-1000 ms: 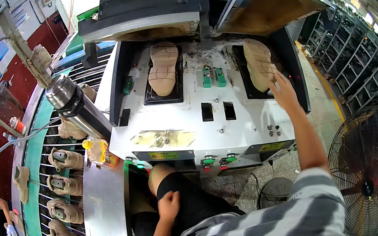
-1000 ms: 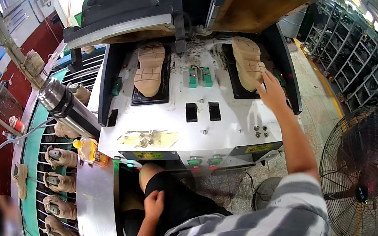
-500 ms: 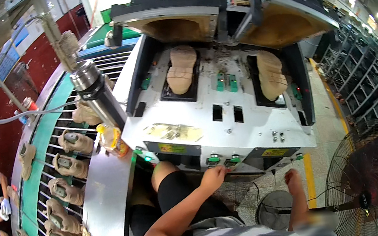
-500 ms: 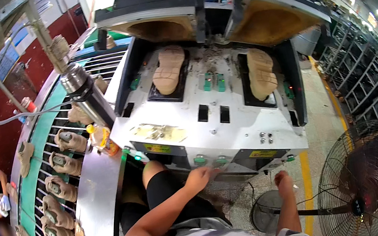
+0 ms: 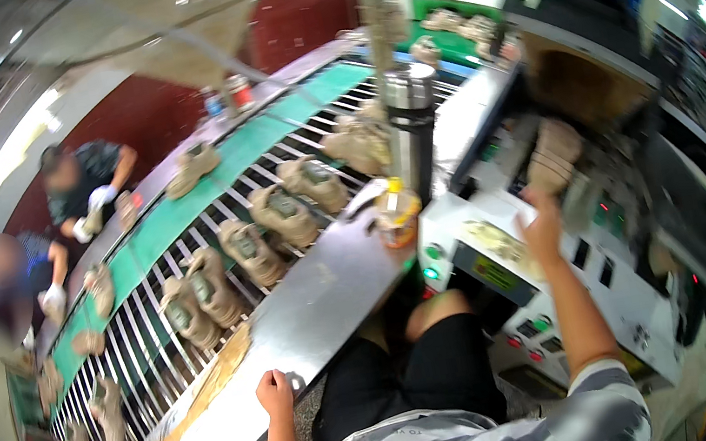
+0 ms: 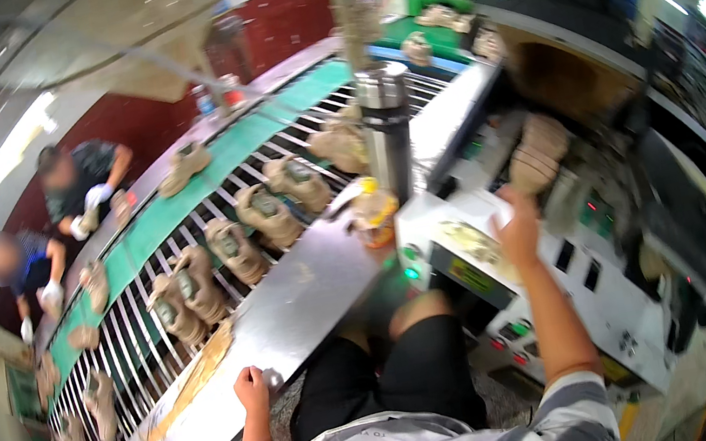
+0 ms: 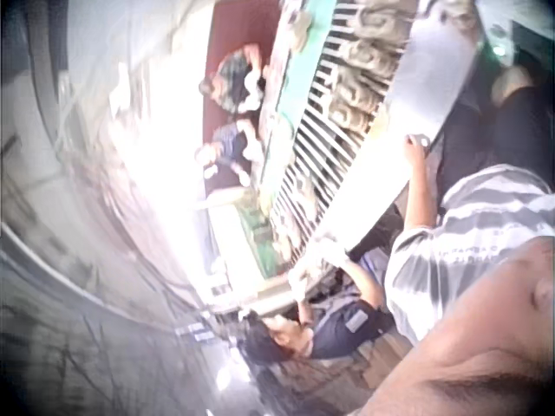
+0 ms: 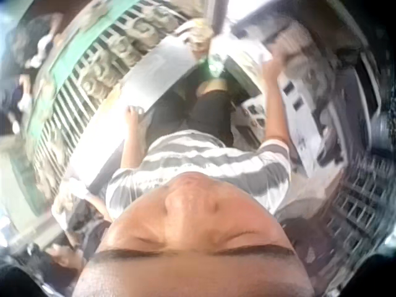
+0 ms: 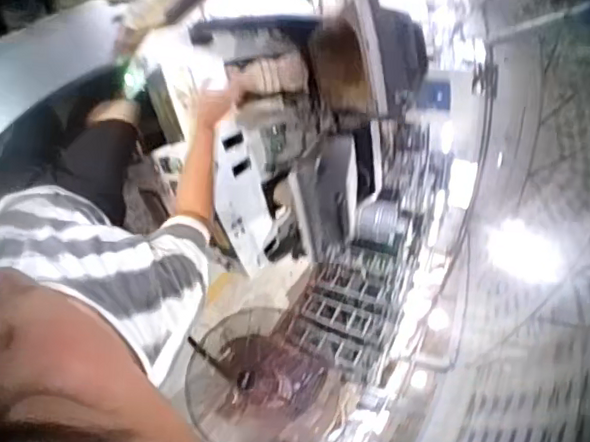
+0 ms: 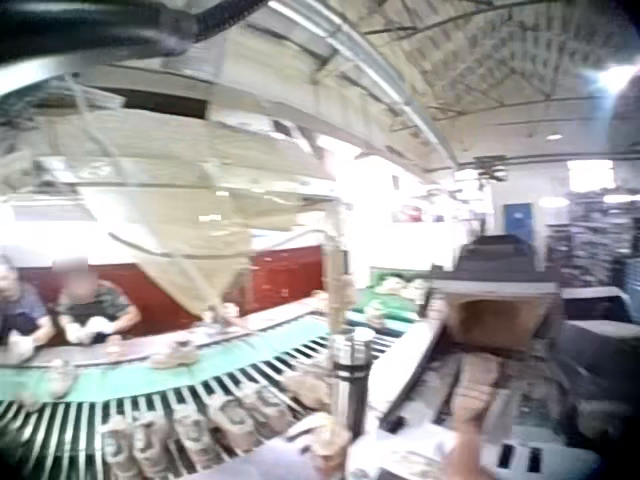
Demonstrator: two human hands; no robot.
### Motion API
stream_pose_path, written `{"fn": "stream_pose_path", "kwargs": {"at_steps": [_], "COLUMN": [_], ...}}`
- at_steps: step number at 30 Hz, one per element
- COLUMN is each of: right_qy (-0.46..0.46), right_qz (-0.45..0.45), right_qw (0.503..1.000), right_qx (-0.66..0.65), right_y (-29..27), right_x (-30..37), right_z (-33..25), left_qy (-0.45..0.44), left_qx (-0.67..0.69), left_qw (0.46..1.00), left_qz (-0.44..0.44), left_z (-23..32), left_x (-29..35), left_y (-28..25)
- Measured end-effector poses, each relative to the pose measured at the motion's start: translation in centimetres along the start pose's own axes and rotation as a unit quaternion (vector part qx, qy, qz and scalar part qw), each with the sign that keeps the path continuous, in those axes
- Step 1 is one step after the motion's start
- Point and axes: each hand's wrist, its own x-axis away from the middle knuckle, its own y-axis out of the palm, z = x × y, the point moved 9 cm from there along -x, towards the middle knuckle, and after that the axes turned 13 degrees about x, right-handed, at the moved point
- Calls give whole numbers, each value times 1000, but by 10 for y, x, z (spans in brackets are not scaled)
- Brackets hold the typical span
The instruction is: The person removes a shoe from a conveyor belt, places a sole component into a press machine, positions the shoe on top of it, and activates the machine with buttons. They then remove the shoe from the machine and place it back onto the moving conveyor.
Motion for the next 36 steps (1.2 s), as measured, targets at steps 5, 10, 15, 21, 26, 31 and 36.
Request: {"fn": "stream_pose_path", "kwargs": {"at_steps": [5, 10, 15, 21, 26, 31, 36], "right_qy": [238, 495, 480, 392, 218, 232, 196], "right_qz": [-93, -182, -168, 47, 186, 7, -335], "right_qw": [914, 793, 831, 903, 956, 906, 731], "right_qx": [316, 305, 225, 169, -68, -353, -561], "right_y": [58, 55, 64, -4, -15, 25, 80], "right_x": [-142, -121, -109, -51, 23, 56, 148], "right_z": [128, 127, 172, 91, 74, 0, -238], "left_qy": [0, 38, 74, 81, 16, -69, -13], "left_qx": [8, -97, -107, -111, -20, 240, 586], "left_qw": [999, 992, 991, 990, 1000, 944, 758], "left_qz": [42, 68, 42, 39, 8, -218, -286], "left_z": [-68, -19, 1, -5, -14, 41, 143], "left_x": [14, 19, 14, 15, 14, 45, 49], "left_y": [-34, -46, -49, -50, -43, 21, 16]}}
